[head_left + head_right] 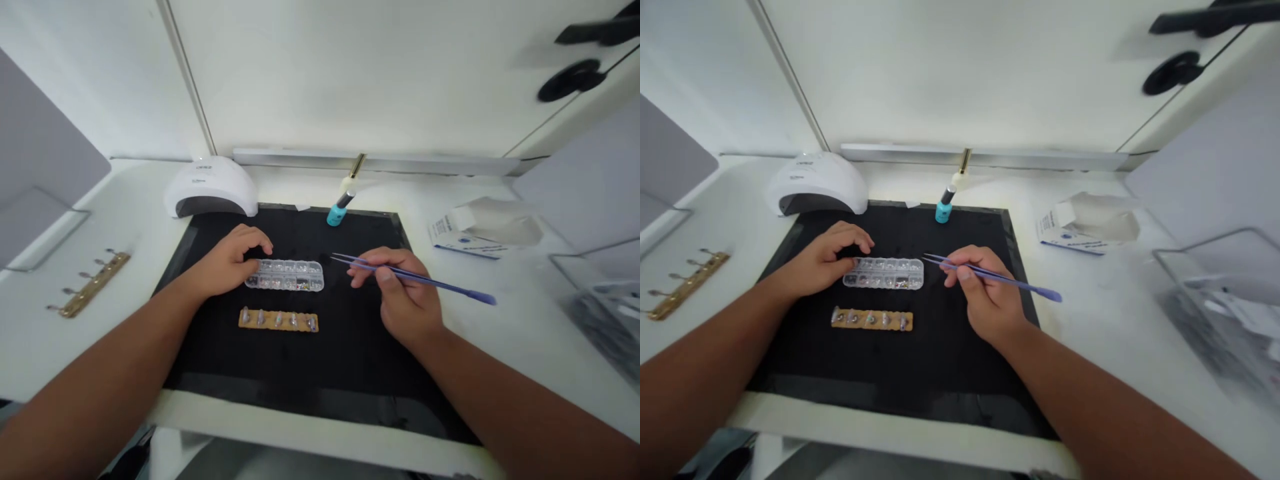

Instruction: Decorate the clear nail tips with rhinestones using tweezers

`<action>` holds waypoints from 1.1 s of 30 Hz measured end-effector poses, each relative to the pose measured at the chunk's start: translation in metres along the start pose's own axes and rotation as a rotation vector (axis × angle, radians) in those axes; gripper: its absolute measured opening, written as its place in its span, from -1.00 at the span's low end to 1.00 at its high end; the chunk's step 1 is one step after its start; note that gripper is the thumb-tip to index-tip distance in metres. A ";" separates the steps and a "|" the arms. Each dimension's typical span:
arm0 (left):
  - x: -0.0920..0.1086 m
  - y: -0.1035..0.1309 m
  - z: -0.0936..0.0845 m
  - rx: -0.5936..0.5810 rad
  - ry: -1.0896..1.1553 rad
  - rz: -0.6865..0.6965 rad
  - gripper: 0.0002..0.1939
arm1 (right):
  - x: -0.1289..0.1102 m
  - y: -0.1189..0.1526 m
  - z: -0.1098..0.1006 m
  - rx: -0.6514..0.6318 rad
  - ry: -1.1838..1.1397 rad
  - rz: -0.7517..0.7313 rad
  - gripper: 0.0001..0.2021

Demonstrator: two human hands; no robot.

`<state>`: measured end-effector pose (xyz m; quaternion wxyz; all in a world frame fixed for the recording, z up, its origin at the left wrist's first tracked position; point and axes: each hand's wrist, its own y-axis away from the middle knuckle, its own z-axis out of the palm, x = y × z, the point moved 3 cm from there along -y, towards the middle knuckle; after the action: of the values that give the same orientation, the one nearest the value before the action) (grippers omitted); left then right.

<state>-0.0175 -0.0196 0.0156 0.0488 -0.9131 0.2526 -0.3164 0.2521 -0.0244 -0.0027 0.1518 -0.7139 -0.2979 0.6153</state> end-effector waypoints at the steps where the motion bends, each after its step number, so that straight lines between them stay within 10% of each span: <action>1: -0.001 0.000 0.001 -0.017 -0.017 -0.019 -0.89 | 0.001 -0.001 0.000 0.022 0.005 -0.002 -0.87; 18: 0.029 -0.015 -0.027 -0.174 -0.142 -0.042 -0.69 | -0.006 -0.008 -0.003 0.064 0.093 -0.077 -0.76; 33: -0.004 -0.028 0.024 -0.269 0.010 0.282 -0.67 | -0.002 -0.009 -0.006 0.025 0.063 -0.092 -0.85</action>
<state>0.0064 0.0053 0.0012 -0.0310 -0.8653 0.4184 -0.2743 0.2554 -0.0176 0.0052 0.1980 -0.7164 -0.3179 0.5886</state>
